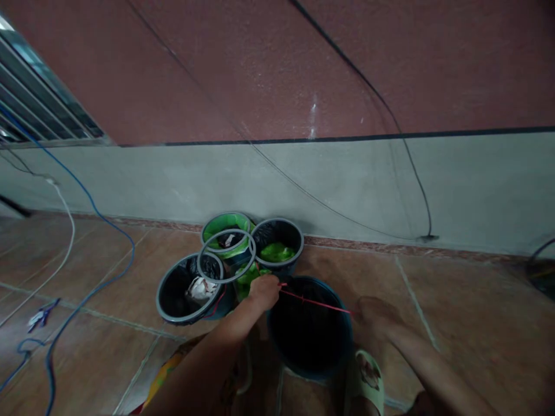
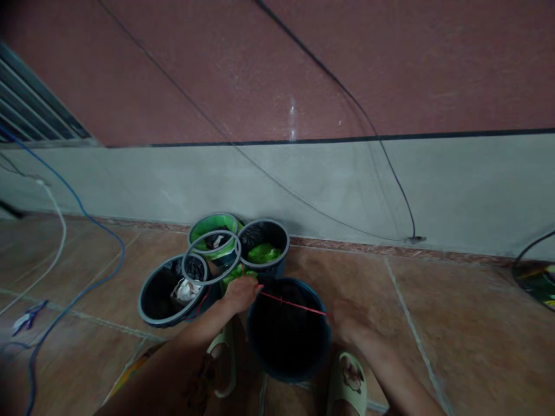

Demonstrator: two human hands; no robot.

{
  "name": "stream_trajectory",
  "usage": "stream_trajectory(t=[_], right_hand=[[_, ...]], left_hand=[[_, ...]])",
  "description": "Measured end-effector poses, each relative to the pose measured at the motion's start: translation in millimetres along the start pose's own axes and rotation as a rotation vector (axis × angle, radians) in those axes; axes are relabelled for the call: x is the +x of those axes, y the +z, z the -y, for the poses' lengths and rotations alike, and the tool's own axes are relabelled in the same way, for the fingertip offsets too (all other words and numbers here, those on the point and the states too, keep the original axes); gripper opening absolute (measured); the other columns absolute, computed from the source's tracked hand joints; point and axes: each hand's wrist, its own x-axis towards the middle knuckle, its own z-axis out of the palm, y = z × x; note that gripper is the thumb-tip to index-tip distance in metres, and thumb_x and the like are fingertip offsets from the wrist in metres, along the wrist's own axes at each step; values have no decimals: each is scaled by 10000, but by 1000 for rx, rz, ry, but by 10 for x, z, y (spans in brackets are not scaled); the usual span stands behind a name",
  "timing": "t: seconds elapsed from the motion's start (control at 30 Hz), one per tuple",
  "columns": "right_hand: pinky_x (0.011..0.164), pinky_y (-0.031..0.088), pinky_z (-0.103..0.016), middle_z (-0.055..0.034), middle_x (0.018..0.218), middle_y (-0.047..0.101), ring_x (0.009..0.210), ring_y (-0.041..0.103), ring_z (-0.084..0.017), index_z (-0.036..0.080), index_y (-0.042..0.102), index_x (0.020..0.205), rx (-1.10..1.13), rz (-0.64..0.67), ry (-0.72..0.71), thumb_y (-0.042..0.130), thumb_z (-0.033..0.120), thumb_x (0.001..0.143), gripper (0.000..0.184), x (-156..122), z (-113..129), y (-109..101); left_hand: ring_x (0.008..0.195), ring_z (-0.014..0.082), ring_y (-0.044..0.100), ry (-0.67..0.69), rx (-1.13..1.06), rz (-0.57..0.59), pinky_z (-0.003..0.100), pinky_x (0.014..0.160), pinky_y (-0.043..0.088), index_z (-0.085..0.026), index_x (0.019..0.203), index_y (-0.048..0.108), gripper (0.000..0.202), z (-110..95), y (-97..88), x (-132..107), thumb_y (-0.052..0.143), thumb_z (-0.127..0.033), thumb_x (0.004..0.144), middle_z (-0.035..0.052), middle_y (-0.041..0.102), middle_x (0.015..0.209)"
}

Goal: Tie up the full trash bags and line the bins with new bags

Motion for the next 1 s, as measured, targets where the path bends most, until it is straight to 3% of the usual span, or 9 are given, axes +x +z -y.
stream_trajectory(t=[0.17, 0.27, 0.33, 0.5, 0.63, 0.73, 0.8, 0.9, 1.0], right_hand=[[558, 316, -301, -34, 572, 584, 571, 508, -159, 202, 577, 562, 232, -89, -86, 593, 349, 771, 257, 92, 76, -28], [556, 332, -280, 11, 568, 542, 569, 475, -133, 201, 581, 620, 555, -39, -202, 558, 490, 805, 343, 97, 250, -110], [565, 349, -268, 24, 598, 538, 586, 474, -122, 196, 592, 674, 714, 17, -255, 554, 533, 812, 366, 72, 371, -167], [627, 391, -262, 15, 671, 598, 653, 519, -124, 189, 633, 742, 832, 90, -343, 602, 500, 814, 321, -13, 575, -224], [680, 428, -274, 2, 686, 621, 686, 556, -136, 185, 625, 722, 894, 129, -393, 627, 486, 803, 312, -30, 636, -181], [689, 462, -285, -18, 841, 668, 713, 588, -141, 193, 641, 980, 979, 95, -385, 629, 469, 799, 330, 25, 611, -100], [671, 477, -288, -53, 1063, 672, 726, 609, -137, 220, 537, 1236, 1009, 18, -308, 610, 413, 798, 484, 80, 578, -23], [618, 461, -272, -79, 1210, 642, 682, 611, -118, 235, 472, 1324, 887, 37, -212, 540, 233, 757, 571, 136, 555, 106], [615, 427, -259, -42, 997, 707, 671, 604, -126, 211, 602, 1147, 630, 150, -264, 488, 96, 679, 495, 131, 586, 204]], left_hand=[[837, 194, 668, 8, -627, 99, 301, 802, 484, -149, 718, 680, 306, -115, -8, 53, 473, -319, 867, 65, 716, 792], [803, 161, 654, 109, -1132, 178, 296, 814, 486, -152, 650, 623, 330, -263, 51, 47, 484, -381, 844, 52, 717, 784], [715, 143, 627, 156, -1249, 232, 303, 790, 485, -151, 619, 602, 374, -344, 123, 40, 475, -416, 850, 44, 691, 709], [614, 112, 544, 173, -1041, 217, 251, 664, 427, -145, 727, 673, 186, -423, 236, 31, 571, -293, 772, -19, 627, 640], [694, 122, 592, 365, -861, 298, 230, 693, 435, -156, 897, 733, 220, -444, 217, 11, 625, -206, 713, -16, 699, 770], [763, 133, 621, 428, -767, 239, 236, 764, 450, -161, 885, 748, 221, -469, 223, 9, 558, -248, 813, 3, 724, 814], [773, 126, 625, 431, -756, 205, 226, 768, 453, -168, 902, 747, 252, -479, 241, 13, 515, -253, 855, 6, 729, 831], [725, 114, 609, 439, -735, 178, 209, 718, 450, -165, 880, 740, 251, -477, 258, 9, 511, -264, 868, 4, 719, 799], [706, 107, 597, 477, -726, 156, 203, 707, 445, -159, 791, 724, 236, -472, 242, -15, 497, -195, 845, 1, 712, 774]])
